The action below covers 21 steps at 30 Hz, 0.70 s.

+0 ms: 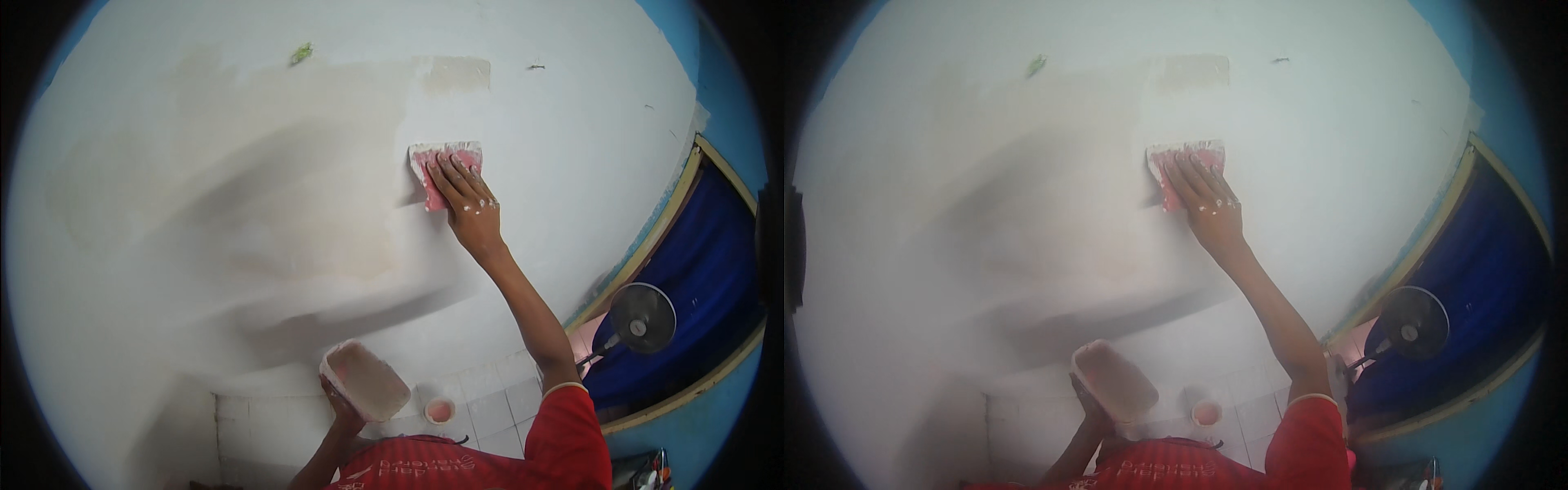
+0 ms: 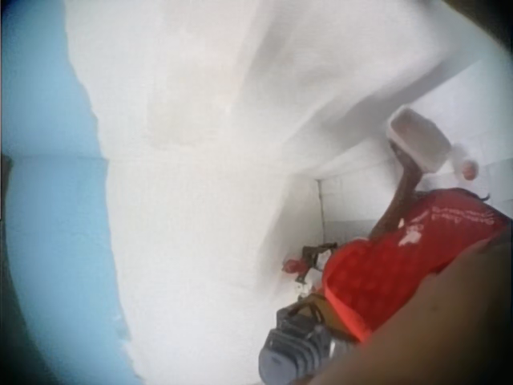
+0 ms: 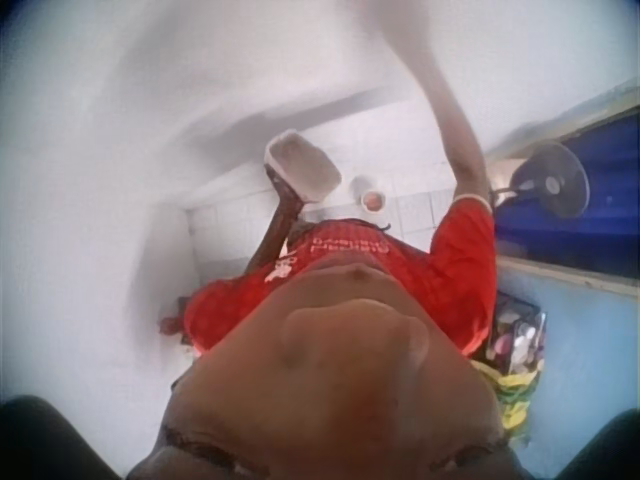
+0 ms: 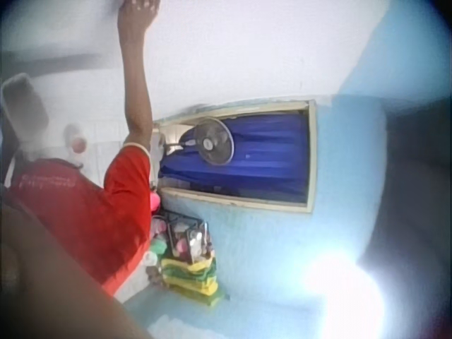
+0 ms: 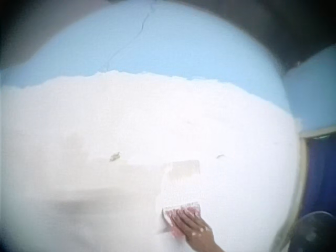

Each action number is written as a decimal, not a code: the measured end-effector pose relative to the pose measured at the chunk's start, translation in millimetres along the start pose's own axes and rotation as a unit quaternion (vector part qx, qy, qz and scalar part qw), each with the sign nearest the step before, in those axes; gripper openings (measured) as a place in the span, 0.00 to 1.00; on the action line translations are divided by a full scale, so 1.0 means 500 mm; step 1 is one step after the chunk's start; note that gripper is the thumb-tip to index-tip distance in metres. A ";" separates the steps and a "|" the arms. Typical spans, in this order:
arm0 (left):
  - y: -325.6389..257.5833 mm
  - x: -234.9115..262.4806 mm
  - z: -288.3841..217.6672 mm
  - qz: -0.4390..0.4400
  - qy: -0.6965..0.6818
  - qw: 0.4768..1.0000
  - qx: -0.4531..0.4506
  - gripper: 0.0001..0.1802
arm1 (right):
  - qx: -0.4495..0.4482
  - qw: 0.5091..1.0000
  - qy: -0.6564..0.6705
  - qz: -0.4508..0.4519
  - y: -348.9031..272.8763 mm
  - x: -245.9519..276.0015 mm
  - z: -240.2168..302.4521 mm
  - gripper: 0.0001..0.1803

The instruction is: The person repeatedly scoops white plaster from a small container and spreads it onto a wall using a pink trowel. The person works on a single wall section, smoothing the plaster in overlapping strokes.

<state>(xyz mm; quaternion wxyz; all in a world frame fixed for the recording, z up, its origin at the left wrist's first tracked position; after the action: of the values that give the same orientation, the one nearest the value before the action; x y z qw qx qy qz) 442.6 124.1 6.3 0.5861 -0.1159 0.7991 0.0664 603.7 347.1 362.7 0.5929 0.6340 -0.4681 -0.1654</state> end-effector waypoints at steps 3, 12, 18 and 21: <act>-0.009 -0.023 -0.008 0.019 0.063 0.997 -0.035 0.46 | -0.021 0.999 0.042 0.025 -0.019 0.031 -0.018 0.33; -0.012 0.046 -0.003 -0.017 -0.035 0.999 -0.030 0.49 | 0.025 0.981 -0.056 0.184 0.143 0.071 -0.069 0.10; -0.020 0.026 -0.001 0.027 0.036 0.999 -0.003 0.51 | 0.106 0.969 -0.135 0.177 0.225 -0.024 -0.185 0.14; -0.007 0.077 0.001 0.048 0.033 0.998 -0.005 0.53 | 0.103 0.970 -0.169 0.138 0.261 0.008 -0.188 0.17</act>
<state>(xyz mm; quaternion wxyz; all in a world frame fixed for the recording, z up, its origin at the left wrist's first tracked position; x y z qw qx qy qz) 432.7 116.7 -30.4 0.5550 -0.0818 0.8224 0.0945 625.6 418.6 505.0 0.4536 0.5836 -0.6594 -0.1376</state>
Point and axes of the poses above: each hand's wrist, its own y-axis towards the middle knuckle, its own x-axis out of the back of the hand, z = x × y, the point moved 7 cm from there along y, towards the middle knuckle, and after that the axes turned 13 degrees about -y, right-handed, at the moved point
